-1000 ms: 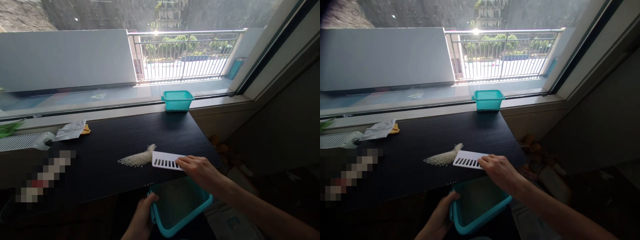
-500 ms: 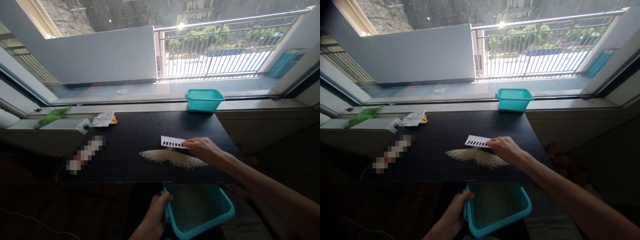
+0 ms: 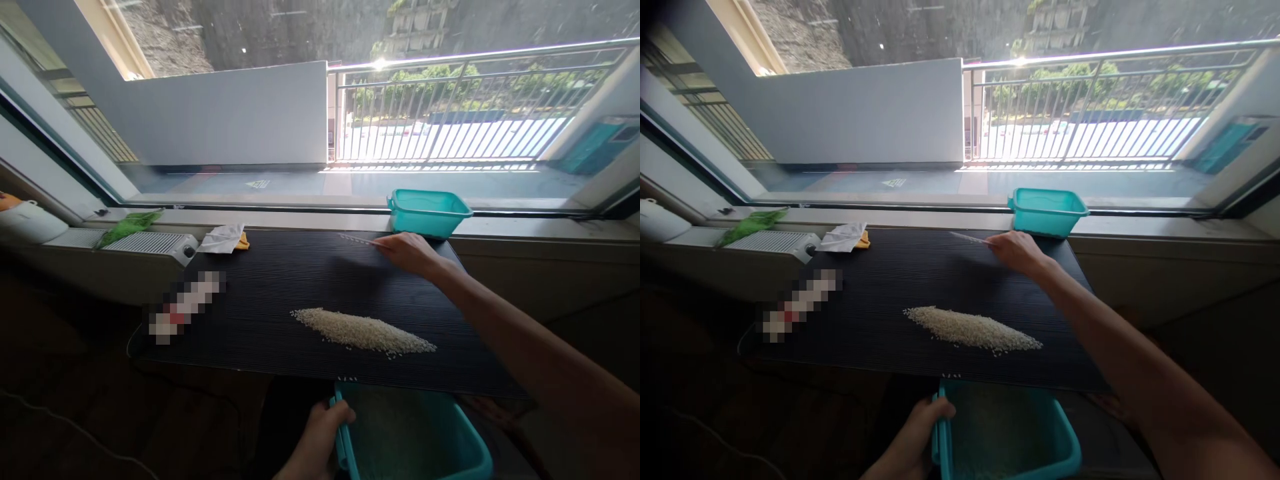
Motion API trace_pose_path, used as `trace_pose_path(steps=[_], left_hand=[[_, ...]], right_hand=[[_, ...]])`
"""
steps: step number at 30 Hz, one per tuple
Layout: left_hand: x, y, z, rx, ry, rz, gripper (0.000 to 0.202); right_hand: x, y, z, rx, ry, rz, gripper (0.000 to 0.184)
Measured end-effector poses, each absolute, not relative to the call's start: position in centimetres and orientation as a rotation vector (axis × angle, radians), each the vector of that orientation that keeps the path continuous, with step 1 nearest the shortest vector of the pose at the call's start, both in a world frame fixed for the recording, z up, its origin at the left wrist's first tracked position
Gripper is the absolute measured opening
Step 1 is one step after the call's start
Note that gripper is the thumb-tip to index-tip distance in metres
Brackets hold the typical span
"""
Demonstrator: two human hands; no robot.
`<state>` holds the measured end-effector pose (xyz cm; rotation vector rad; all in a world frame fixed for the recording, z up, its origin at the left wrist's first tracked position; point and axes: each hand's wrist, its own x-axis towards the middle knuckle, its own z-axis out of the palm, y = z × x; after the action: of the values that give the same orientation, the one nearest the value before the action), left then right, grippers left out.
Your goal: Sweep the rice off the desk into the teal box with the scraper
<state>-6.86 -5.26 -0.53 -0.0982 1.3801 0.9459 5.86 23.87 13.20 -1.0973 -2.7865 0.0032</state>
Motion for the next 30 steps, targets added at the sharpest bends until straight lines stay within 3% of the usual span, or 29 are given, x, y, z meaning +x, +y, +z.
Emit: trace_pose_path(steps=[2,5,11,16,23,30], left_hand=[[-7.0,-5.2,-1.2,-0.093,1.401,0.949,0.022],[-7.0,-5.0,-2.0,-0.072,1.394,0.933,0.023],[-6.5,-4.7,-1.8,-0.1,1.328,1.018,0.025],[-6.9,-5.0,-0.6,-0.13,1.332,0.988,0.035],[-6.7,-5.4,0.8,-0.137,1.323,1.025,0.035],[-7.3,-6.3,0.5,-0.144,1.313,1.057,0.031]], right_hand=[[4.5,26.9,13.1,-1.178,-2.806,-0.011,0.023],[2.8,27.7,11.9,-1.181,-2.88,0.001,0.029],[1.7,20.8,9.3,-1.012,-3.048,0.084,0.032],[2.1,15.2,10.0,-0.791,-3.099,0.207,0.016],[2.3,11.1,11.0,-0.601,-3.106,0.328,0.02],[-0.5,14.1,12.4,-0.562,-3.052,0.358,0.032]])
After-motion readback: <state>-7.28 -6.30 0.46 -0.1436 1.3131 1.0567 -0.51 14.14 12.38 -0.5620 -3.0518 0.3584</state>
